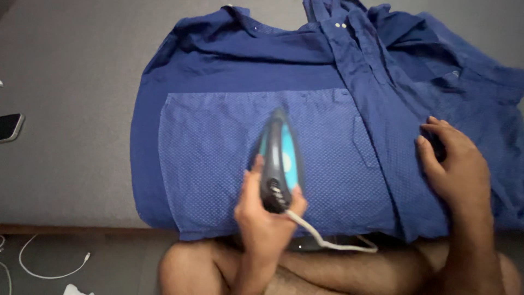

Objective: The person irons a blue shirt laid out on the floor using a handheld electric iron. They move the iron back and forth over the shirt's body and sleeves, occasionally adjusting the fabric with their left hand.

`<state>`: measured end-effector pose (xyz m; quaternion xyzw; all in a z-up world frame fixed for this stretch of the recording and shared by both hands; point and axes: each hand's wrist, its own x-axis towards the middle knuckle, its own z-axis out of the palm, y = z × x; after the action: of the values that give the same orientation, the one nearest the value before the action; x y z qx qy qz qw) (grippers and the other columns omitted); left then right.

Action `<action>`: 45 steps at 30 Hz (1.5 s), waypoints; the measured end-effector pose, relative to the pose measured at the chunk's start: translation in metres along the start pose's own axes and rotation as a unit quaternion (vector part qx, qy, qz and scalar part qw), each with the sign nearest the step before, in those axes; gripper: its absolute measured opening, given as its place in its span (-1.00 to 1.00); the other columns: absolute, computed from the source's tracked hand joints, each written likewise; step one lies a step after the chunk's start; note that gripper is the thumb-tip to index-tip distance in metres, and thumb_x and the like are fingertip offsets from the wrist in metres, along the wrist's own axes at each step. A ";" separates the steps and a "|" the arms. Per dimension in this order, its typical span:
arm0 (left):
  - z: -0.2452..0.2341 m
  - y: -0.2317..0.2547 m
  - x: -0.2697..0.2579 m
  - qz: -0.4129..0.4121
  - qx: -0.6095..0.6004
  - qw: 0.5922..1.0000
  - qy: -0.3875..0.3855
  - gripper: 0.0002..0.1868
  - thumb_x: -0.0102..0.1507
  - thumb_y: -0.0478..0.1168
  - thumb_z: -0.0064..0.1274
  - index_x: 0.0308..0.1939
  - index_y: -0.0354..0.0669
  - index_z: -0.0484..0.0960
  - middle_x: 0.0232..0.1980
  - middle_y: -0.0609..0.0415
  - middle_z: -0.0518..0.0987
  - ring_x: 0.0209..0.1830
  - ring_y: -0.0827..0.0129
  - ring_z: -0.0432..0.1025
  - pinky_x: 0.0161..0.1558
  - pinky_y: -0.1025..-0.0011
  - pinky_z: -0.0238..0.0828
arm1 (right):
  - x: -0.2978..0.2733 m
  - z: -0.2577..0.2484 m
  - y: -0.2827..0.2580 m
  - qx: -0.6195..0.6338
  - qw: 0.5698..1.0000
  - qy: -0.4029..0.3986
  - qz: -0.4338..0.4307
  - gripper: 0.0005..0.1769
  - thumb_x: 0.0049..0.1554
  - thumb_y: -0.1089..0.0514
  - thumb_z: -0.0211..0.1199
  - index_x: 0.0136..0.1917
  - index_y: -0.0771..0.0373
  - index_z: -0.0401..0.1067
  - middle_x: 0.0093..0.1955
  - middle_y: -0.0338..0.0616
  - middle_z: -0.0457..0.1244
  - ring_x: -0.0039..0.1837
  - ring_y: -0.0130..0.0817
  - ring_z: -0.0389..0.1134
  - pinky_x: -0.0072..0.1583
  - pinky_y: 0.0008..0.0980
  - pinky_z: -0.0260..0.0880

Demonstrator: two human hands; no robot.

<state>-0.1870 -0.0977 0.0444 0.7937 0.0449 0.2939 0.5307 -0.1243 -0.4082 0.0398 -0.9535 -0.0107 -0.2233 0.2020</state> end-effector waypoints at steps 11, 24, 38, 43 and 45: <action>-0.069 -0.059 0.039 -0.003 0.110 0.979 0.169 -0.47 0.13 -0.30 0.39 0.11 -0.42 0.52 -0.16 -0.08 0.60 -0.21 0.29 0.51 -0.12 0.35 0.50 | 0.001 0.000 0.004 0.002 1.000 -0.001 -0.025 -0.66 0.35 0.02 0.20 0.24 0.29 0.48 0.45 -0.01 0.32 0.52 -0.02 0.28 0.45 -0.12 0.25; -0.061 -0.062 0.023 0.033 0.071 0.981 0.178 -0.52 0.19 -0.31 0.37 0.11 -0.41 0.53 -0.14 -0.05 0.62 -0.22 0.35 0.54 -0.11 0.40 0.55 | 0.001 0.003 0.006 -0.013 1.000 -0.001 -0.028 -0.69 0.37 0.03 0.21 0.25 0.28 0.47 0.39 -0.02 0.33 0.51 -0.03 0.31 0.45 -0.13 0.29; 0.014 0.014 -0.009 0.137 -0.026 0.990 0.005 -0.43 0.16 -0.27 0.25 0.22 -0.41 0.51 0.15 -0.30 0.64 0.17 -0.12 0.62 0.29 0.06 0.55 | 0.004 0.002 0.005 -0.010 0.998 -0.014 -0.052 -0.60 0.33 0.03 0.20 0.35 0.23 0.49 0.47 0.06 0.29 0.54 0.03 0.26 0.49 -0.09 0.23; -0.009 -0.004 0.012 0.080 -0.005 0.997 0.003 -0.36 0.15 -0.31 0.19 0.34 -0.33 0.52 0.06 -0.22 0.69 0.01 0.06 0.68 0.12 0.24 0.66 | 0.005 0.001 0.006 -0.031 0.997 -0.032 -0.065 -0.55 0.29 -0.08 0.20 0.39 0.08 0.50 0.52 0.07 0.25 0.57 0.07 0.20 0.50 -0.05 0.17; -0.020 -0.015 0.020 0.087 0.020 0.995 0.036 -0.36 0.16 -0.34 0.19 0.34 -0.35 0.51 0.13 -0.26 0.66 0.08 0.03 0.66 0.09 0.26 0.65 | 0.004 0.000 0.005 -0.049 0.996 -0.046 -0.065 -0.51 0.26 -0.16 0.20 0.39 0.01 0.50 0.53 0.05 0.22 0.59 0.07 0.16 0.50 -0.03 0.14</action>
<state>-0.1773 -0.0677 0.0447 0.7943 0.0006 0.3661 0.4848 -0.1200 -0.4128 0.0396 -0.9689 -0.0707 -0.1921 0.1391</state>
